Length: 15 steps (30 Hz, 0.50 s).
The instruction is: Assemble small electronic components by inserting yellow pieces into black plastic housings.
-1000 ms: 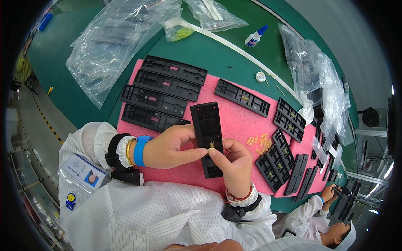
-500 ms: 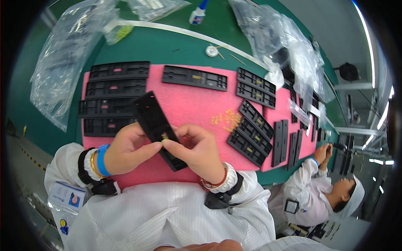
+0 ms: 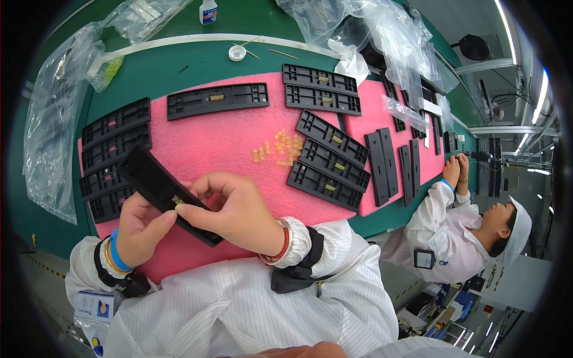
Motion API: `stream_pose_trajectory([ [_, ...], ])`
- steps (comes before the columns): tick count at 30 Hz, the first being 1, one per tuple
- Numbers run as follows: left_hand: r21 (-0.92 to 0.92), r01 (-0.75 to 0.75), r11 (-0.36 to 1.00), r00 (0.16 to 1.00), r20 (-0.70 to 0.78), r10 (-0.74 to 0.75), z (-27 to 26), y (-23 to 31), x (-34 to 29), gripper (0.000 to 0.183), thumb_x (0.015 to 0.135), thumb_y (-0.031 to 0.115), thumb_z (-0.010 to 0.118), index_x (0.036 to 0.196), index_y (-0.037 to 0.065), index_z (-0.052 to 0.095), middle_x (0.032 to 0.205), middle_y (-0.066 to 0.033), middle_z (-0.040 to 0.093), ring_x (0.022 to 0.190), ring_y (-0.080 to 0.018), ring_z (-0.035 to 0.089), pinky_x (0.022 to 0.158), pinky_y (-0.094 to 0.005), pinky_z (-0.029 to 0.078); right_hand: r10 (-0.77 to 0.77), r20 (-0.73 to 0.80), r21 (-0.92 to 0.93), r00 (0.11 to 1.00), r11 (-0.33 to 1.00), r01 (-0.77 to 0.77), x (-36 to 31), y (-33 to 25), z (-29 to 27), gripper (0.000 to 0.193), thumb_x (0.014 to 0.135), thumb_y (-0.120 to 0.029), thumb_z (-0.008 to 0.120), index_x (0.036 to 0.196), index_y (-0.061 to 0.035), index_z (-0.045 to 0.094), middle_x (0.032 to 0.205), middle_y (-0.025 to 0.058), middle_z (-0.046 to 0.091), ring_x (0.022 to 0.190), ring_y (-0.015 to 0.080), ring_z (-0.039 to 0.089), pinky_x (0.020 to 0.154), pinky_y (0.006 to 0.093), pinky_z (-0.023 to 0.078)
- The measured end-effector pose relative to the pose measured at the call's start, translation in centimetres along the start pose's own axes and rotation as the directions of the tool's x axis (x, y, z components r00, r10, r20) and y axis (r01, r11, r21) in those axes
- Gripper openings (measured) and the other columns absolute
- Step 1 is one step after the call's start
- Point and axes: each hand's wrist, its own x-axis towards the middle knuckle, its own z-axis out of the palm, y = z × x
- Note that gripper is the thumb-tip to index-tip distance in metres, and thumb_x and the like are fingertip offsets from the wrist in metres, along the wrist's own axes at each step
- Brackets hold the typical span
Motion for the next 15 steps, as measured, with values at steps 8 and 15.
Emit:
stream_pose_trajectory([
  [8,-0.008,0.022,1.0,1.0,-0.012,-0.022,-0.06,-0.11,-0.13,0.042,0.1,0.012,0.064,0.139,-0.003,0.056,0.131,-0.0143,0.069,0.122,-0.0223,0.065,0.113,-0.0406,0.046,-0.02,0.007,0.002,1.0,1.0,0.02,0.05,0.29,0.03,0.023,0.088,-0.017,0.085,0.101,-0.0017,0.074,0.087,-0.003,0.071,0.071,0.0015,0.059,0.061,0.0199,0.046],
  [15,-0.042,-0.053,0.998,0.996,0.068,0.056,-0.64,-0.06,0.09,0.038,0.103,0.002,0.057,0.14,-0.005,0.056,0.139,-0.0161,0.064,0.13,-0.0254,0.061,0.116,-0.0434,0.044,-0.014,0.008,0.033,1.0,0.999,0.013,0.33,0.42,0.21,0.019,0.089,-0.015,0.084,0.098,-0.0026,0.073,0.086,-0.0037,0.07,0.07,0.0009,0.058,0.06,0.0193,0.045],
])
